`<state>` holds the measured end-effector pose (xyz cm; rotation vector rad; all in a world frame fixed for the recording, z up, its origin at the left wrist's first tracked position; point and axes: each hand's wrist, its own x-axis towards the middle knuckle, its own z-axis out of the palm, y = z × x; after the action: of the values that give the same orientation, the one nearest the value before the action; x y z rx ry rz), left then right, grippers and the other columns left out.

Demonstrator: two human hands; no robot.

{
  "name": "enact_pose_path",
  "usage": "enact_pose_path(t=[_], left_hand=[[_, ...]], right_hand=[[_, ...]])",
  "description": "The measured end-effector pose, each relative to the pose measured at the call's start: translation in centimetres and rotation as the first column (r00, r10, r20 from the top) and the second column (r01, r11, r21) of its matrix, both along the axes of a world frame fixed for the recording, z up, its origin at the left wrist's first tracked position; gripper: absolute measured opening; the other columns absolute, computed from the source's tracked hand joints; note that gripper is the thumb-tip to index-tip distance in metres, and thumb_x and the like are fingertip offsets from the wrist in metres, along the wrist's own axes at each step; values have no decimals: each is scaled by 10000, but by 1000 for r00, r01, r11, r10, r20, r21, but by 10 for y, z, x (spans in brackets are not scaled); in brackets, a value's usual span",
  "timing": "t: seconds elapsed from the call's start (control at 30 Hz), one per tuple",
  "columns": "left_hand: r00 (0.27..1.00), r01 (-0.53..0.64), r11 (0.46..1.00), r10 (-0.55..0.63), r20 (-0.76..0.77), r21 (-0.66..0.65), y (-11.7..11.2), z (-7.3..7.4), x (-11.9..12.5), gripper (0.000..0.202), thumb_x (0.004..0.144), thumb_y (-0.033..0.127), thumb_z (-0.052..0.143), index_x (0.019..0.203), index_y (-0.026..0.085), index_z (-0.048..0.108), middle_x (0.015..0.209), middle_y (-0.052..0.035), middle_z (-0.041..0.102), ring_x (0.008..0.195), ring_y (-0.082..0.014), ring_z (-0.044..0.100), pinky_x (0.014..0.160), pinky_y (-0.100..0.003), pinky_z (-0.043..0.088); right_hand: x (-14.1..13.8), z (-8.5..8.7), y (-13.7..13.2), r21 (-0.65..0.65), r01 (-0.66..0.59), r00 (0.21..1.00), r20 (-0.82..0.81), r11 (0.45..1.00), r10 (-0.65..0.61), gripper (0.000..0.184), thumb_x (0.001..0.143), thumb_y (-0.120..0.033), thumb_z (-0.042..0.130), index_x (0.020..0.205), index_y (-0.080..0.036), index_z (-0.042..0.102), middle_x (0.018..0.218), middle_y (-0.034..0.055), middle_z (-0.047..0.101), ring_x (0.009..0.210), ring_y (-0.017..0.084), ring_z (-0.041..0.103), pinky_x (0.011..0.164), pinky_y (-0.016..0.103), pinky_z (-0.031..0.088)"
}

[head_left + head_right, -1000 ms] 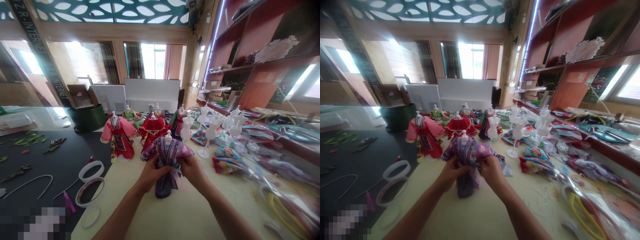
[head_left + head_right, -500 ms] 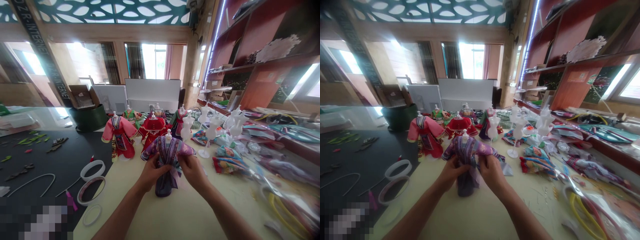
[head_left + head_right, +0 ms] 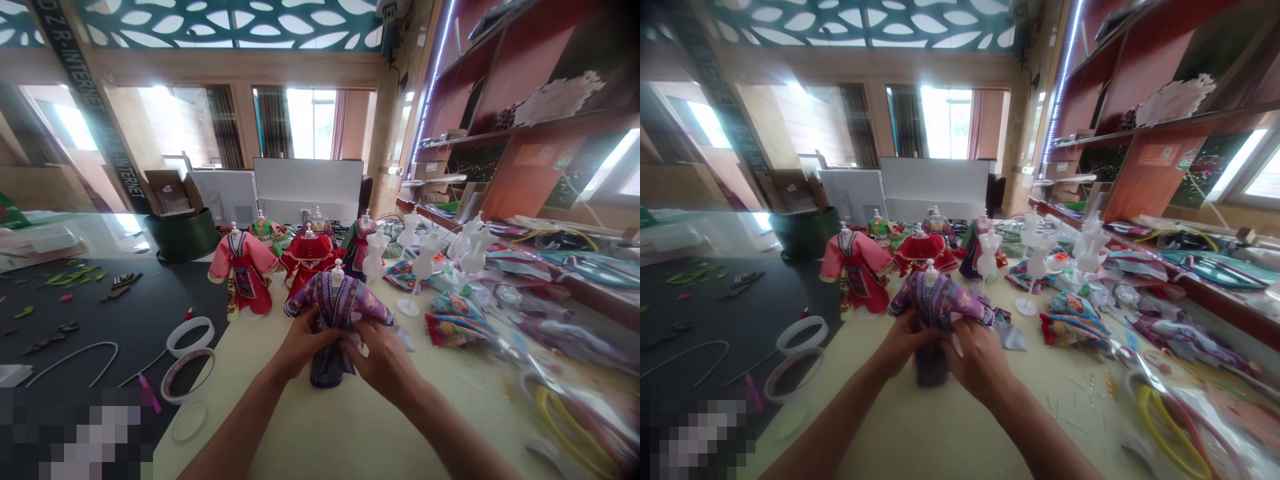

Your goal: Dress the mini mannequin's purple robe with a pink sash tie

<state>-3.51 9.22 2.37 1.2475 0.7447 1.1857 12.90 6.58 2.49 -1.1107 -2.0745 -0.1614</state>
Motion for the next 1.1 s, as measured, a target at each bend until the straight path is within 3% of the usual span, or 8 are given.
enact_pose_path(t=[0.1,0.3,0.43,0.7,0.87,1.1], left_hand=[[1000,8,1000,-8,-2,11,0,2,0,369,607,221,781,941,164,635,868,-22,684,816,-166,611,728,-236,477],[998,29,999,-28,53,-25,0,4,0,382,570,221,799,916,160,652,842,-23,685,772,-163,609,697,-239,481],[998,42,999,-41,40,-25,0,4,-2,379,579,213,794,929,162,659,824,-21,687,760,-157,609,689,-231,482],[996,81,996,-81,25,34,3,-1,-8,256,685,225,718,932,185,665,920,-24,683,895,-188,602,811,-265,457],[990,134,990,-135,47,37,5,-4,-13,285,730,227,651,1011,179,658,964,-42,678,932,-214,590,888,-320,417],[984,173,984,-174,38,35,5,-3,-20,355,704,228,670,1054,175,643,979,-52,671,951,-225,581,875,-313,417]], right_hand=[[0,1,1,53,2,1000,14,999,-3,188,853,-199,449,766,-127,599,680,67,593,599,175,544,543,283,339],[10,6,1,-11,-71,995,69,997,71,254,892,-204,402,777,-146,621,705,68,609,639,172,567,573,275,348],[13,7,2,-116,-110,994,-10,987,109,250,900,-235,415,727,-157,578,678,47,600,615,146,545,575,253,345],[8,6,4,-248,-117,990,-108,962,92,257,889,-256,422,671,-160,517,601,11,551,529,108,471,517,240,294],[6,5,4,-284,-133,985,-146,950,94,262,884,-263,416,661,-160,507,572,-6,509,500,95,416,490,235,282],[4,5,3,-297,-140,984,-151,945,99,252,870,-244,421,640,-163,485,550,-21,457,487,89,368,467,232,265]])
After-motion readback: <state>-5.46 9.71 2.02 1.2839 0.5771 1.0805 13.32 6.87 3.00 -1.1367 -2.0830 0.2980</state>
